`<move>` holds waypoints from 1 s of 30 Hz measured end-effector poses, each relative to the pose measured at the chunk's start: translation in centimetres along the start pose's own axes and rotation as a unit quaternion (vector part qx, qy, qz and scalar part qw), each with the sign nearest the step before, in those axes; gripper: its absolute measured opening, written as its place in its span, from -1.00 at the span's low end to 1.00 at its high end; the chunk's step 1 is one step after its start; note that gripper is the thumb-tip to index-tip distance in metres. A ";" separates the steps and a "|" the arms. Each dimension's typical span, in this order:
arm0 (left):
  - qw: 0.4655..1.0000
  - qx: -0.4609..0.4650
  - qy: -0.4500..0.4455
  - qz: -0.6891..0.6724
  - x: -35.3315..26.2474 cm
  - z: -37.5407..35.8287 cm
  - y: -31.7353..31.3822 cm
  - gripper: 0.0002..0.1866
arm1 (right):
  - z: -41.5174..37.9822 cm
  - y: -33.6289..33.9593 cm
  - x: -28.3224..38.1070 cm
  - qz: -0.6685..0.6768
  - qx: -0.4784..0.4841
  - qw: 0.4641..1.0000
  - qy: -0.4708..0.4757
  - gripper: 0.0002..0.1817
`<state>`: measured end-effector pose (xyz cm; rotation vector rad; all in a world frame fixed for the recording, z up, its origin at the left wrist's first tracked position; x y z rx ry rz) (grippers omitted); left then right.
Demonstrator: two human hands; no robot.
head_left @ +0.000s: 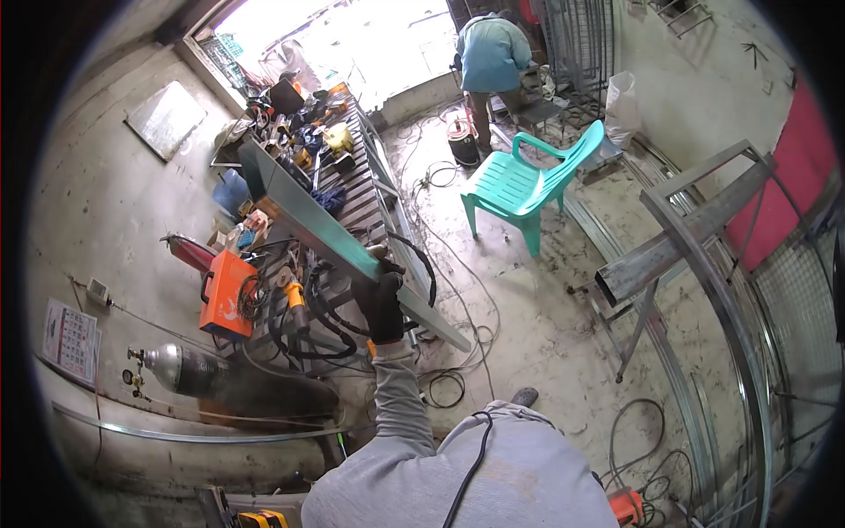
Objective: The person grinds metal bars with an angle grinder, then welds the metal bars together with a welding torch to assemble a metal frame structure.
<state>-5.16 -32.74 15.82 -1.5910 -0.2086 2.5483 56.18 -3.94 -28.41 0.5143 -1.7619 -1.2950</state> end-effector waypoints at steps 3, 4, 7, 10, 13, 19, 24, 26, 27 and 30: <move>1.000 0.007 0.017 -0.001 1.0 -0.1 -0.2 -0.47 | 0.0 0.1 0.4 -0.003 -0.022 1.000 0.016 -0.64; 1.000 0.006 0.017 0.000 1.1 -0.1 -0.3 -0.47 | -0.9 1.2 -0.5 -0.002 -0.022 1.000 0.017 -0.64; 1.000 0.001 0.028 -0.004 1.7 -0.1 -0.3 -0.46 | -0.4 1.0 -0.6 0.008 -0.014 1.000 0.015 -0.66; 1.000 0.004 0.028 0.000 1.7 -0.2 -0.5 -0.44 | 0.1 0.9 -0.8 0.018 -0.006 1.000 0.012 -0.69; 0.999 -0.019 0.026 -0.018 1.7 -0.3 -0.3 -0.44 | 0.2 0.8 -1.0 0.027 0.005 1.000 0.009 -0.71; 0.999 0.027 0.011 -0.016 1.4 0.0 -1.1 -0.45 | 0.0 0.4 -1.3 0.047 0.025 0.999 0.000 -0.73; 0.997 -0.024 0.000 -0.068 1.5 -0.5 -1.1 -0.47 | -0.7 -0.4 -2.1 0.063 0.034 0.997 -0.020 -0.72; 0.999 -0.005 0.010 -0.047 1.9 -0.1 -1.0 -0.49 | -1.4 -1.0 -2.3 0.071 0.042 0.996 -0.026 -0.71; 0.999 0.012 0.018 -0.027 2.0 0.1 -1.1 -0.50 | -1.6 -1.2 -2.4 0.075 0.047 0.996 -0.027 -0.71; 1.000 0.002 0.014 -0.008 1.0 0.4 -1.9 -0.51 | -1.5 -1.7 -3.1 0.083 0.050 0.995 -0.034 -0.69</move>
Point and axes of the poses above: each hand's wrist, its own z-axis towards the middle knuckle, its own y-axis out of the back of the hand, x = y × z, the point moved 9 cm from there along z, towards the middle knuckle, and after that the axes turned 2 degrees about x, right-handed, at the moved point
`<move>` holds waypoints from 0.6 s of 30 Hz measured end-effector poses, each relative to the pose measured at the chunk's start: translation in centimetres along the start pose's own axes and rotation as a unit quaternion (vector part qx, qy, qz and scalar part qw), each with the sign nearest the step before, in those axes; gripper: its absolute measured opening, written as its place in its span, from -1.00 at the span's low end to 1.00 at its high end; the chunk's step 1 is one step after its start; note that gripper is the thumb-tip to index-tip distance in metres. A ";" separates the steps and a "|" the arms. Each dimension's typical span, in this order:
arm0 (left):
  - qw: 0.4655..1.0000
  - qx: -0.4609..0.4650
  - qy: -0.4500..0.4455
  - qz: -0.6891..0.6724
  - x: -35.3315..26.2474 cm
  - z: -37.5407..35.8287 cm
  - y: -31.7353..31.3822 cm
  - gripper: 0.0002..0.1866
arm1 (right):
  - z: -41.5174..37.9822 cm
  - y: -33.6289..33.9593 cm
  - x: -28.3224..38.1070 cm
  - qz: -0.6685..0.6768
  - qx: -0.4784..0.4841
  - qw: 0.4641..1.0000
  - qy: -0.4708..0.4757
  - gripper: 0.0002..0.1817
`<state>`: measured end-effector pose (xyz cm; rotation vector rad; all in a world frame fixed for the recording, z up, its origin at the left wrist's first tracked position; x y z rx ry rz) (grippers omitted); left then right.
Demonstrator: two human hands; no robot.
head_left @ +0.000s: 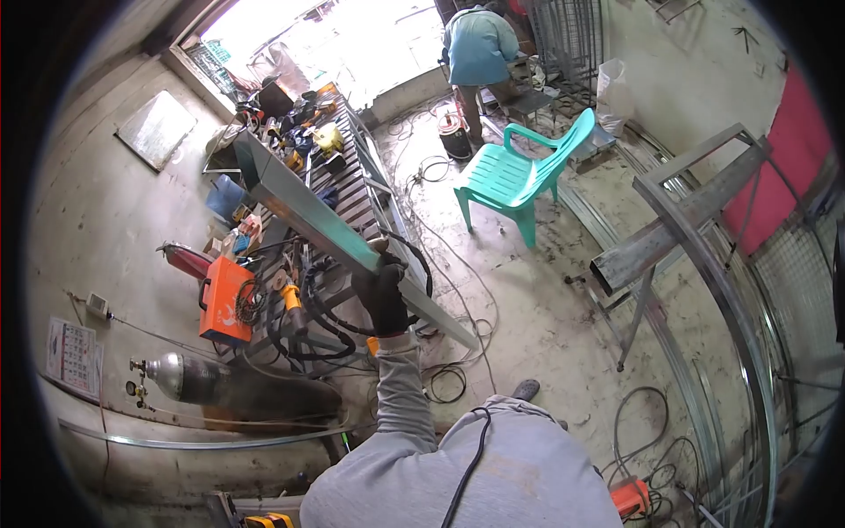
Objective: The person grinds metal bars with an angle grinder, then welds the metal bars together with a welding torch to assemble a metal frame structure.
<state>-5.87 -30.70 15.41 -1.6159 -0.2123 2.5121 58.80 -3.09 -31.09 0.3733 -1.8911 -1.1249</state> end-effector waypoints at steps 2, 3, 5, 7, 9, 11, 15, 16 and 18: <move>1.000 -0.016 -0.001 0.002 1.2 -0.3 0.8 -0.50 | 0.4 -0.2 0.0 0.008 -0.004 1.000 -0.010 -0.67; 0.999 -0.034 -0.002 0.008 1.4 -0.7 1.0 -0.50 | 0.3 -0.5 -0.3 0.013 -0.008 1.000 -0.017 -0.66; 0.999 -0.016 -0.003 -0.041 1.5 -1.5 0.8 -0.49 | -0.4 -1.2 -1.0 0.023 -0.010 0.999 -0.033 -0.64; 0.999 0.003 -0.001 -0.039 1.7 -1.2 0.8 -0.49 | -1.1 -1.9 -1.5 0.031 -0.007 0.999 -0.043 -0.62; 0.999 0.010 0.014 -0.040 0.2 -0.8 -0.6 -0.51 | -2.4 -7.9 -6.9 0.039 -0.002 0.998 -0.048 -0.60; 0.999 0.013 0.017 -0.038 0.3 -0.7 -0.7 -0.51 | -3.4 -10.1 -10.1 0.037 0.021 0.997 -0.068 -0.61; 0.999 0.016 0.026 -0.027 2.0 -0.6 -0.5 -0.53 | -2.6 -6.0 -6.6 0.031 0.015 0.994 -0.101 -0.63; 0.999 0.019 0.027 -0.027 2.4 -0.5 -0.6 -0.53 | -3.0 -6.4 -6.3 0.032 0.015 0.994 -0.104 -0.63; 1.000 0.010 0.002 -0.016 2.3 -0.3 -0.7 -0.55 | -3.6 -4.5 -5.1 0.082 -0.140 0.987 -0.011 -0.63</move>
Point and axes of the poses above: each hand's wrist, its own z-axis towards the middle knuckle, its own y-axis out of the back of the hand, x = y × z, the point moved 9 cm from there along z, towards the middle knuckle, and after that the axes turned 2 degrees about x, right-handed, at the moved point
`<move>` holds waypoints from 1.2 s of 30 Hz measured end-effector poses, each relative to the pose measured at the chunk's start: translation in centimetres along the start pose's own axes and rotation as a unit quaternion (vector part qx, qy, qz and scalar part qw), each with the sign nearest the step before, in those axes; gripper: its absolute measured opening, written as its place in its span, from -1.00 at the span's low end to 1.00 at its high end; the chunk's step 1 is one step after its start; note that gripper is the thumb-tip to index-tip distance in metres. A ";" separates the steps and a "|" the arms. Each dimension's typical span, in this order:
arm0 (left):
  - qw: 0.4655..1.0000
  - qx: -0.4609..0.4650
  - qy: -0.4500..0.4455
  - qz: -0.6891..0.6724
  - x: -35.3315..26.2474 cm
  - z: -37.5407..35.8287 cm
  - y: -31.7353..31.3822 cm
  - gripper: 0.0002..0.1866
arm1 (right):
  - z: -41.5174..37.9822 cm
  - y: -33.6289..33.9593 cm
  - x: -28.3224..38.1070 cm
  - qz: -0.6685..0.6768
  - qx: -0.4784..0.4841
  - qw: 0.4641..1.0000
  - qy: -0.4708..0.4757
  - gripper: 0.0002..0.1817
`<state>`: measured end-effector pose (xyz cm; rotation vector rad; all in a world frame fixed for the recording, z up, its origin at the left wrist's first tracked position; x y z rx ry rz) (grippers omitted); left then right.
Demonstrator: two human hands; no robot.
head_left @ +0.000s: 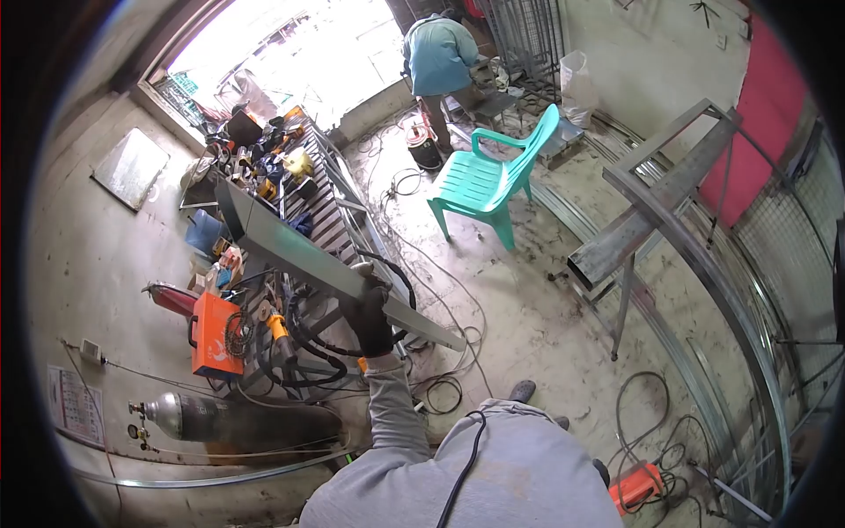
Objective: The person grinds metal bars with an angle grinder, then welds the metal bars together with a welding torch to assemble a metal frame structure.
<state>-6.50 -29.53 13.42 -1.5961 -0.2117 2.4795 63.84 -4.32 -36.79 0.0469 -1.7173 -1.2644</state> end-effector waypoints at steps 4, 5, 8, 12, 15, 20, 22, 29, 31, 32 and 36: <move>0.999 0.029 0.000 0.031 -0.8 0.3 -1.4 -0.55 | -0.6 -2.4 -3.8 -0.008 0.070 0.989 -0.130 -0.66; 1.000 0.023 -0.003 0.020 -0.8 0.2 -1.6 -0.56 | -0.5 -2.8 -3.6 -0.042 0.097 0.988 -0.114 -0.66; 1.000 0.023 -0.009 -0.007 1.1 0.0 -0.9 -0.58 | -1.3 -2.9 -2.6 -0.068 0.103 0.990 -0.070 -0.73; 0.999 -0.014 -0.038 0.010 2.1 0.3 -0.1 -0.57 | -3.6 -5.1 -3.5 0.154 0.149 0.927 -0.307 -0.73; 0.987 0.002 -0.146 0.065 3.2 0.8 1.2 -0.76 | -2.3 -2.0 2.3 -0.129 0.021 0.991 0.006 -0.73; 0.960 0.213 0.082 0.162 17.9 5.6 2.6 -0.55 | -2.4 -0.2 4.7 -0.160 0.064 0.980 -0.096 -0.69; 0.935 0.306 0.121 0.130 21.5 2.5 -5.4 -0.54 | -2.7 2.3 5.9 -0.041 0.047 0.970 -0.237 -0.55; 0.858 0.476 0.184 0.051 23.0 -6.4 -18.5 -0.53 | -7.5 3.8 10.4 0.050 -0.055 0.885 -0.459 -0.68; 0.834 0.513 0.201 0.034 21.5 -10.8 -20.0 -0.52 | -11.4 3.1 13.1 0.401 -0.210 0.630 -0.631 -0.71; 0.820 0.532 0.209 0.026 21.0 -12.2 -21.2 -0.52 | -12.7 2.8 14.3 0.402 -0.221 0.617 -0.639 -0.71; 0.767 0.601 0.224 -0.005 19.6 -16.3 -27.7 -0.51 | -16.6 0.9 16.6 -0.049 -0.162 0.887 -0.429 -0.72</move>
Point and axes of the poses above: each hand's wrist, its own z-axis towards the middle knuckle, its own y-axis out of the back of the hand, x = y × z, the point moved 9 cm from there along z, towards the middle knuckle, and after that the axes turned 2 degrees about x, right-handed, at the moved point
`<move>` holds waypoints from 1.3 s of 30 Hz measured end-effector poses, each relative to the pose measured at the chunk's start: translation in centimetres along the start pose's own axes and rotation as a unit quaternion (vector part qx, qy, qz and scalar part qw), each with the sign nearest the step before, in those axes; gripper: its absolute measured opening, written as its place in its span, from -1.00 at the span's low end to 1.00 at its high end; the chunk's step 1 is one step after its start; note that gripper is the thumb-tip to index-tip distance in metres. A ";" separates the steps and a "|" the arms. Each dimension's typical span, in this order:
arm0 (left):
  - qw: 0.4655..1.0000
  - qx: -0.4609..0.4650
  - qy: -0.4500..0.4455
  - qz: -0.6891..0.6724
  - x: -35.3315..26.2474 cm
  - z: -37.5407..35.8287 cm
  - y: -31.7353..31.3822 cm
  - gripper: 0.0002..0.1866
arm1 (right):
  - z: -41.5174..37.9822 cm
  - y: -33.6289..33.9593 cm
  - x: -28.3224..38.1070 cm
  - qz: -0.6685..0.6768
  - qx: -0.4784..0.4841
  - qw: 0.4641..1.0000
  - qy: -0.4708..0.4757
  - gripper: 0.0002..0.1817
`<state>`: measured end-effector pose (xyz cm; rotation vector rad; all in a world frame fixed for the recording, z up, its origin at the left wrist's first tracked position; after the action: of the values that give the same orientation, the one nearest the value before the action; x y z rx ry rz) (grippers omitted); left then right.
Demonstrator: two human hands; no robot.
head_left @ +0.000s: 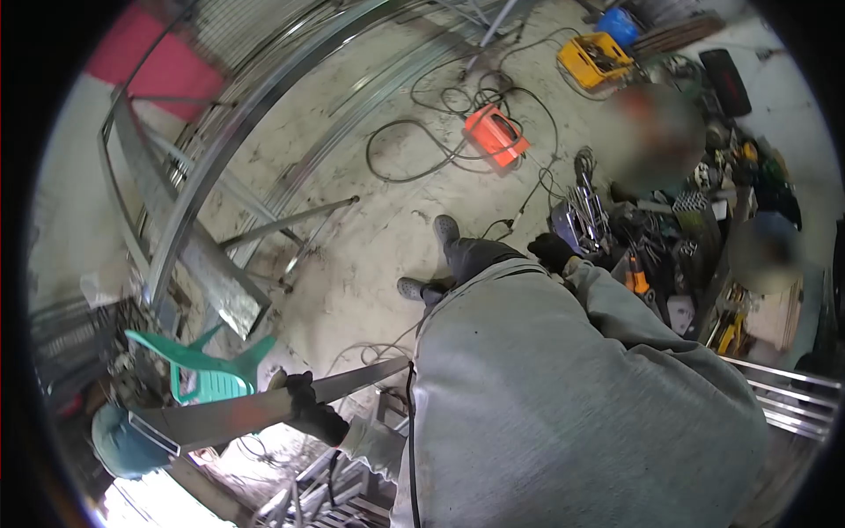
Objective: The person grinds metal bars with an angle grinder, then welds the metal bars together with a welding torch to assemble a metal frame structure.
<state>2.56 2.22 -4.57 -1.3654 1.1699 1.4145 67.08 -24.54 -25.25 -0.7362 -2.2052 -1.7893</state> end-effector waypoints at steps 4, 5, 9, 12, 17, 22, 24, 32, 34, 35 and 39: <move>0.997 0.081 -0.009 -0.009 -3.3 0.1 -6.4 -0.50 | -6.3 -5.8 -3.4 -0.030 0.124 0.989 -0.072 -0.71; 0.995 0.100 -0.013 -0.010 -4.1 1.1 -8.1 -0.50 | -7.3 -4.5 -2.2 -0.046 0.096 0.990 -0.090 -0.71; 0.987 0.162 -0.012 -0.007 -5.9 2.4 -16.5 -0.56 | -9.0 -7.1 -2.4 0.001 0.037 0.986 -0.164 -0.72; 0.962 0.271 -0.011 -0.004 -5.7 5.6 -24.1 -0.53 | -9.0 -10.9 -5.3 0.075 -0.008 0.974 -0.213 -0.72; 0.920 0.389 0.034 -0.036 -4.9 5.6 -37.2 -0.48 | -5.8 -3.0 -8.2 0.093 -0.076 0.964 -0.237 -0.71; 0.896 0.419 0.135 0.052 -0.5 5.7 -49.1 -0.61 | -9.8 -7.6 -19.2 0.481 -0.219 0.713 -0.461 -0.71; 0.894 0.419 0.151 0.057 -4.4 2.6 -54.8 -0.64 | -10.6 -3.7 -19.4 0.591 -0.231 0.559 -0.534 -0.60; 0.823 0.536 0.175 0.068 -8.4 0.0 -70.5 -0.46 | -9.9 4.1 -23.9 0.605 -0.334 0.474 -0.545 -0.64; 0.797 0.576 0.159 0.085 -9.4 -0.1 -75.2 -0.45 | -9.8 2.4 -24.3 0.636 -0.362 0.424 -0.534 -0.64; 0.774 0.609 0.145 0.098 -9.9 -0.9 -77.6 -0.45 | -9.9 1.3 -24.2 0.642 -0.346 0.403 -0.552 -0.65; 0.731 0.657 0.121 0.138 -11.4 -4.4 -88.2 -0.55 | -10.1 -4.8 -21.1 0.723 -0.407 0.208 -0.518 -0.69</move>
<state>90.00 18.14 0.41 -0.3091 1.9975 0.2331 81.16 -40.12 -36.59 -3.0372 0.6969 -0.7242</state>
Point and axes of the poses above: each hand's wrist, its own z-axis towards the middle knuckle, its own y-axis out of the back of the hand, x = y × z, the point moved 9 cm from there along z, towards the middle knuckle, and after that the axes turned 2 degrees about x, right-handed, at the moved point
